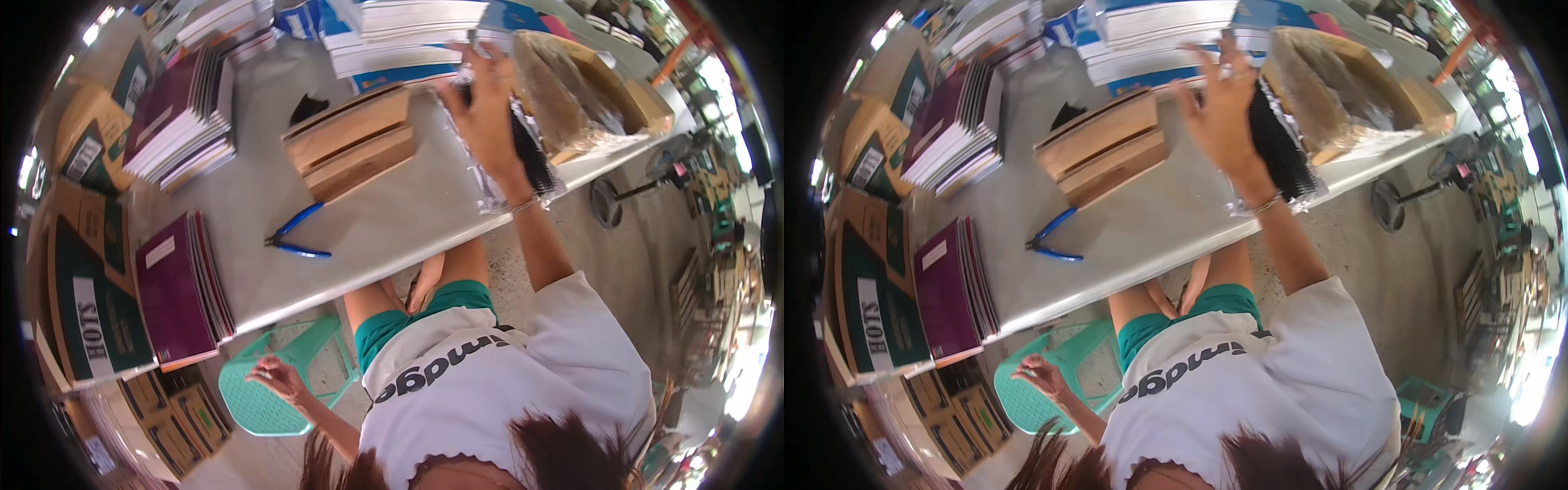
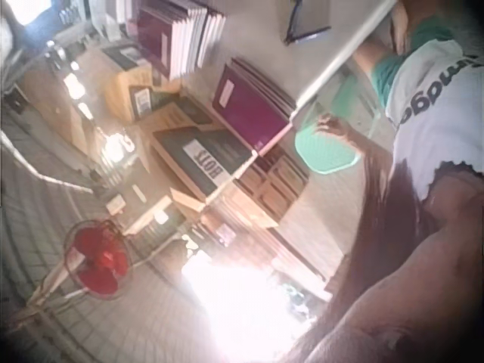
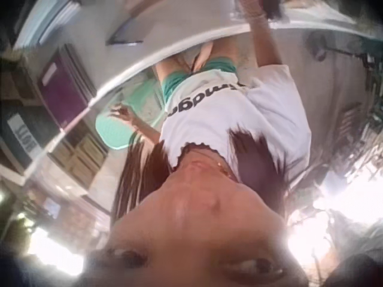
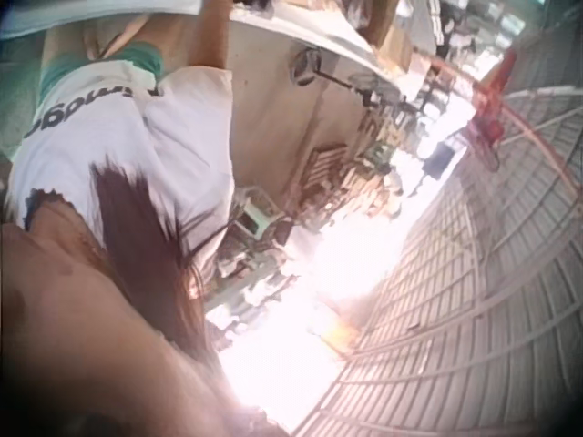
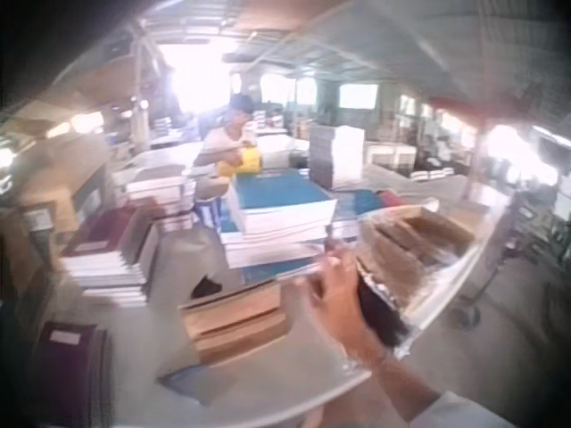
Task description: The person processes spiral-bound notebooks at a table, using a pair of pliers to trim and bend the wire ends for multiple notebooks.
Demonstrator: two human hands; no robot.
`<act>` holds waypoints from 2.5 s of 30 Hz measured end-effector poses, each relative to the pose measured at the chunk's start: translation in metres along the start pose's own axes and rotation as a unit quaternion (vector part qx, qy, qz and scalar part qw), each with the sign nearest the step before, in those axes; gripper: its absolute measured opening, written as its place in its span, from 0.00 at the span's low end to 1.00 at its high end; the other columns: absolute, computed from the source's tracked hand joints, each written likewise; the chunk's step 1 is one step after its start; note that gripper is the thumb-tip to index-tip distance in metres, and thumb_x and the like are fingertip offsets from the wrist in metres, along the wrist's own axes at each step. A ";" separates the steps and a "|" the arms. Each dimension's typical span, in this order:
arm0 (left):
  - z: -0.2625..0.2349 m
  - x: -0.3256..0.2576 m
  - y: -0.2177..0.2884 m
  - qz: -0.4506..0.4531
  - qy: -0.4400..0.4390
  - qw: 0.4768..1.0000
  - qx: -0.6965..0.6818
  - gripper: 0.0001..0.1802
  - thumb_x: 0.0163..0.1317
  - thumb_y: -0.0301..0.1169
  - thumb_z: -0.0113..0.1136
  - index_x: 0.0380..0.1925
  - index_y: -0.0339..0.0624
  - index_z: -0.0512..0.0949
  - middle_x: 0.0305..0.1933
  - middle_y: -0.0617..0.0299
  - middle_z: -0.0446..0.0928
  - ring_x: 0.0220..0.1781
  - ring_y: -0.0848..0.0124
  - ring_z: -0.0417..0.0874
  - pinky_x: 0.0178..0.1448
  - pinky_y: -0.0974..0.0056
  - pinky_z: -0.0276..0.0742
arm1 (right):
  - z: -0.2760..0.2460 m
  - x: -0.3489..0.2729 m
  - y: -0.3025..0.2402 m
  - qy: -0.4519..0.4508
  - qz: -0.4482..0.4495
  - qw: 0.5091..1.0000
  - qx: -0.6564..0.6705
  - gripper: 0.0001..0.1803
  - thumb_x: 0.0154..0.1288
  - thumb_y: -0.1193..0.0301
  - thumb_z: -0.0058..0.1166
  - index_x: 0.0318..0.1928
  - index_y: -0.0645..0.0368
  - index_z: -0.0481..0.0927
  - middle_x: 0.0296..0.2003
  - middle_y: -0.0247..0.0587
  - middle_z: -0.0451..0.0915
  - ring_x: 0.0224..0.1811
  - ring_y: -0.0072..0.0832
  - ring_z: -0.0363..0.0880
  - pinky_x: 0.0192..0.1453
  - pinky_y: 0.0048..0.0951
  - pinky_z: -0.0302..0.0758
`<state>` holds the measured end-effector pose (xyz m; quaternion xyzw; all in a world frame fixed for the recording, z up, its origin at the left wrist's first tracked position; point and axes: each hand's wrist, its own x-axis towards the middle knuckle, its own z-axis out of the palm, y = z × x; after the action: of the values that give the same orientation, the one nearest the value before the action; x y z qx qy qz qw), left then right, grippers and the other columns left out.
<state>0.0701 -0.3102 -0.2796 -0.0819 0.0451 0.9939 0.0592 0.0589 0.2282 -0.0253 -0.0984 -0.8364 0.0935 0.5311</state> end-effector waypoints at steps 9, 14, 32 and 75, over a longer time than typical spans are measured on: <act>-0.013 -0.027 -0.010 -0.065 0.007 0.995 -0.074 0.16 0.62 0.45 0.63 0.31 0.42 0.80 0.34 0.66 0.73 0.35 0.76 0.75 0.36 0.73 0.83 | -0.188 -0.019 0.191 0.353 0.418 0.828 -0.126 0.41 0.52 0.57 0.71 0.64 0.54 0.66 0.62 0.54 0.60 0.65 0.46 0.59 0.62 0.49 0.65; -0.006 -0.017 -0.021 -0.120 -0.057 0.986 -0.097 0.18 0.63 0.46 0.62 0.31 0.41 0.78 0.34 0.66 0.71 0.35 0.74 0.75 0.38 0.72 0.82 | -0.216 -0.045 0.205 0.235 0.680 0.638 0.273 0.57 0.50 0.45 0.70 0.73 0.42 0.49 0.73 0.49 0.46 0.68 0.56 0.57 0.61 0.69 0.61; -0.001 0.000 -0.060 -0.238 -0.064 0.961 -0.125 0.20 0.63 0.49 0.61 0.33 0.42 0.78 0.43 0.65 0.74 0.43 0.71 0.79 0.46 0.66 0.85 | -0.272 -0.061 0.249 -0.042 0.600 0.701 0.384 0.20 0.69 0.73 0.47 0.58 0.70 0.65 0.59 0.57 0.68 0.63 0.51 0.69 0.66 0.56 0.71; -0.010 -0.313 0.169 0.585 0.381 0.682 0.217 0.22 0.59 0.51 0.62 0.38 0.43 0.80 0.43 0.61 0.78 0.43 0.69 0.82 0.42 0.67 0.85 | 0.049 -0.066 -0.398 -0.748 0.241 0.210 0.581 0.24 0.59 0.74 0.51 0.57 0.64 0.69 0.42 0.45 0.78 0.34 0.32 0.80 0.36 0.35 0.82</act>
<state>0.3568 -0.5128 -0.2230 -0.3955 0.3172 0.6713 -0.5407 0.0160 -0.1752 0.0006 0.1565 -0.4951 0.7073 -0.4798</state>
